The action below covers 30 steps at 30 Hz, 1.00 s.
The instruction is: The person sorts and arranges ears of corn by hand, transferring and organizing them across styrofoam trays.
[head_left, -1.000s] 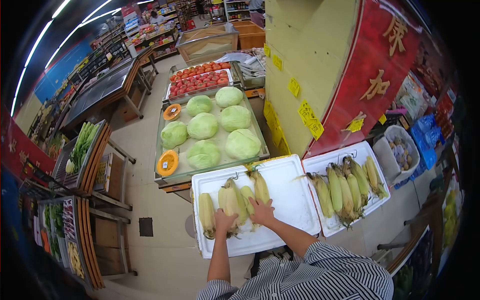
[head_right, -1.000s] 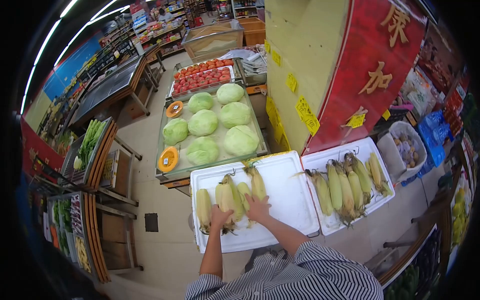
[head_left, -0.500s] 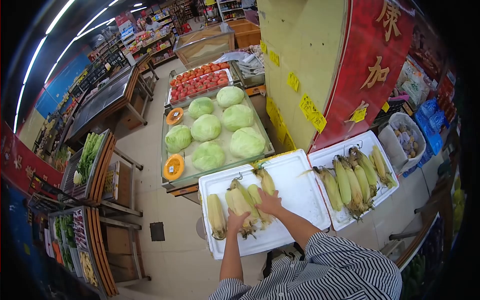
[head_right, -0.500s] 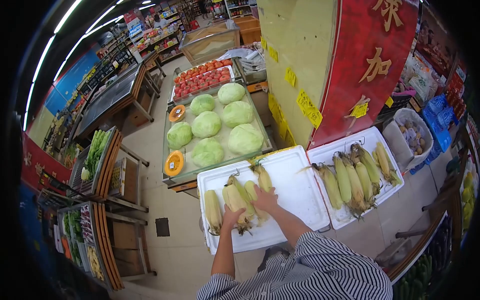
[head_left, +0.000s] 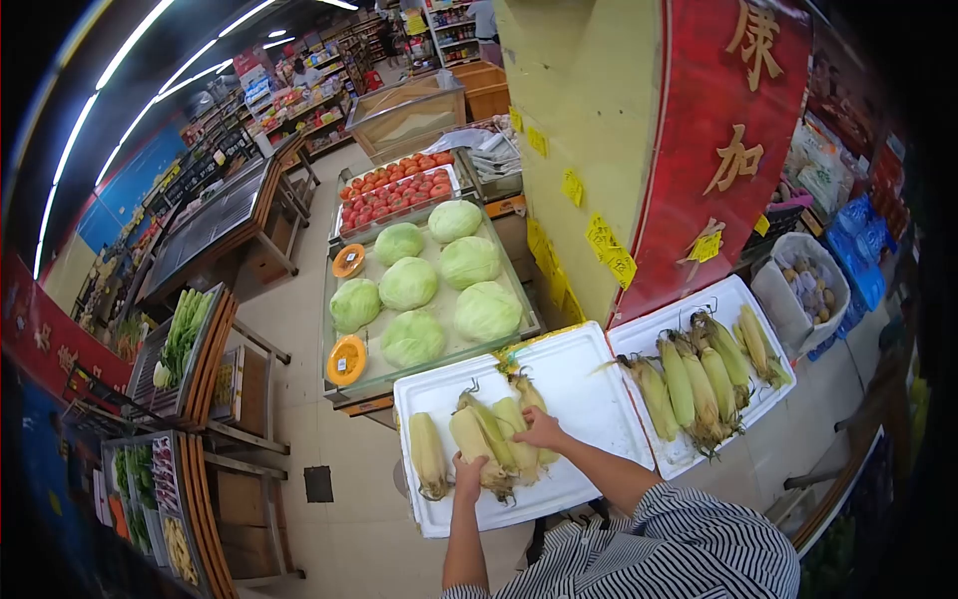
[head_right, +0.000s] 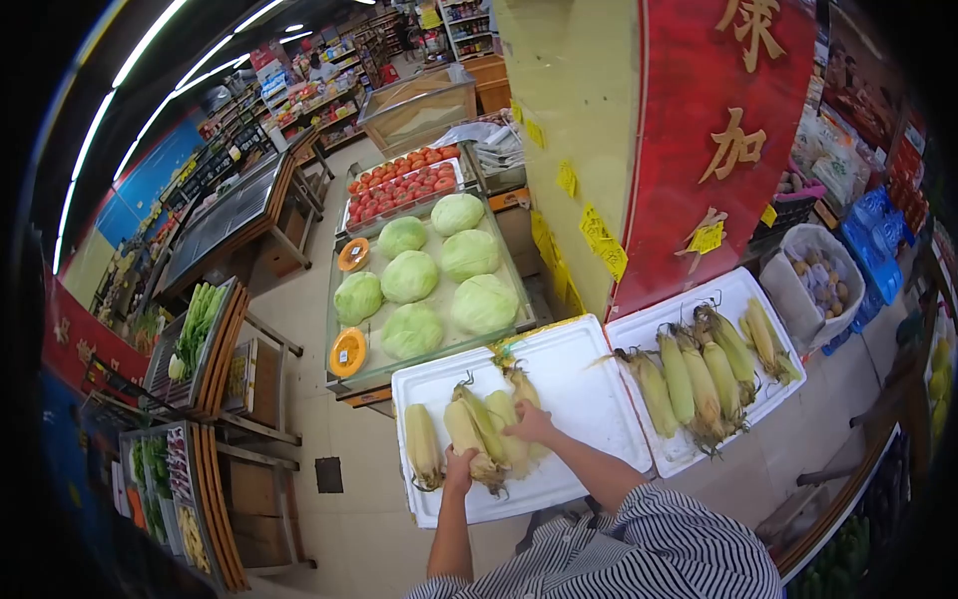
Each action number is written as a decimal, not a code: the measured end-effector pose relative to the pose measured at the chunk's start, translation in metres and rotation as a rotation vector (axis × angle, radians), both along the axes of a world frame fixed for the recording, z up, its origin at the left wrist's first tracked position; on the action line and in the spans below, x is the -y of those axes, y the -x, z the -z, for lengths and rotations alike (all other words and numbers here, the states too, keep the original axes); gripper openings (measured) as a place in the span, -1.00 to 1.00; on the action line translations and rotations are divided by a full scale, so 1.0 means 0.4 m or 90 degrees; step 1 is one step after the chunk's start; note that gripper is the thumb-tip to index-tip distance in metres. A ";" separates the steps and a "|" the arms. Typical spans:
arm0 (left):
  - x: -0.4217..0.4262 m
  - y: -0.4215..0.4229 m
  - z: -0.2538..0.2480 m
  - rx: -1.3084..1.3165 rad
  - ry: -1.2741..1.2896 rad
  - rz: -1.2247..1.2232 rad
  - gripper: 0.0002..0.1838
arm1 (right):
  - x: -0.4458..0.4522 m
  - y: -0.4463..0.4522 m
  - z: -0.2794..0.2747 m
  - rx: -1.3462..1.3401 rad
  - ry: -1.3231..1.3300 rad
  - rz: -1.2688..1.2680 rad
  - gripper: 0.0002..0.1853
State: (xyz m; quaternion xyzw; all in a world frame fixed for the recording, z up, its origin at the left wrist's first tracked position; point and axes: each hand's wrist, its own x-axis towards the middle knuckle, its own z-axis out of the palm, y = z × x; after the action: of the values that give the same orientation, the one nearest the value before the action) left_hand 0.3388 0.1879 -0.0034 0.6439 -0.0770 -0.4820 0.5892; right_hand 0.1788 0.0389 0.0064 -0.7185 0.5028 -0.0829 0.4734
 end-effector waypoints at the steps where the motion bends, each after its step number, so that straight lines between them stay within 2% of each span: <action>1: 0.009 0.020 -0.006 0.004 0.022 -0.014 -0.27 | -0.002 0.005 0.014 0.081 -0.076 0.008 -0.16; 3: 0.021 0.047 -0.016 -0.030 0.064 -0.020 -0.32 | -0.015 0.014 0.022 0.249 -0.230 0.023 -0.22; 5: 0.042 0.057 -0.031 -0.101 0.115 -0.004 -0.39 | -0.024 0.039 0.002 0.307 -0.283 0.003 -0.29; 8: 0.016 0.054 -0.004 -0.410 0.181 -0.026 -0.49 | -0.014 0.116 -0.075 0.431 -0.425 0.015 -0.34; 10: -0.020 0.069 0.055 -0.276 0.106 0.025 -0.50 | 0.002 0.187 -0.095 0.509 -0.506 0.048 -0.35; 12: -0.062 0.143 -0.014 -0.223 0.088 0.051 -0.43 | 0.031 0.285 -0.083 0.562 -0.541 0.096 -0.35; 15: -0.116 0.251 -0.091 -0.289 0.039 0.112 -0.31 | 0.086 0.488 -0.146 0.635 -0.538 0.108 -0.31; 18: -0.106 0.374 -0.083 -0.124 0.089 0.247 -0.22 | 0.158 0.694 -0.185 0.670 -0.455 0.159 -0.29; 21: -0.006 0.506 -0.099 -0.267 0.125 0.320 -0.17 | 0.218 0.858 -0.279 0.634 -0.376 0.272 -0.31; 22: 0.032 0.536 -0.075 -0.322 0.085 0.331 -0.18 | 0.236 0.905 -0.308 0.611 -0.352 0.310 -0.32; 25: 0.214 0.657 -0.051 -0.327 0.045 0.330 -0.15 | 0.327 1.031 -0.249 0.550 -0.229 0.302 -0.37; 27: 0.371 0.799 -0.136 -0.187 0.054 0.292 -0.11 | 0.384 1.123 -0.234 0.492 -0.194 0.352 -0.41; 30: 0.483 0.883 -0.120 -0.132 0.011 0.286 0.00 | 0.426 1.188 -0.206 0.469 -0.181 0.330 -0.40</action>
State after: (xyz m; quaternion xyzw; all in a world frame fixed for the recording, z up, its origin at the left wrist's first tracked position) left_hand -0.0143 -0.0054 0.0448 0.5526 -0.1616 -0.6638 0.4774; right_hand -0.2962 -0.1315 0.0890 -0.4203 0.4704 -0.3780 0.6776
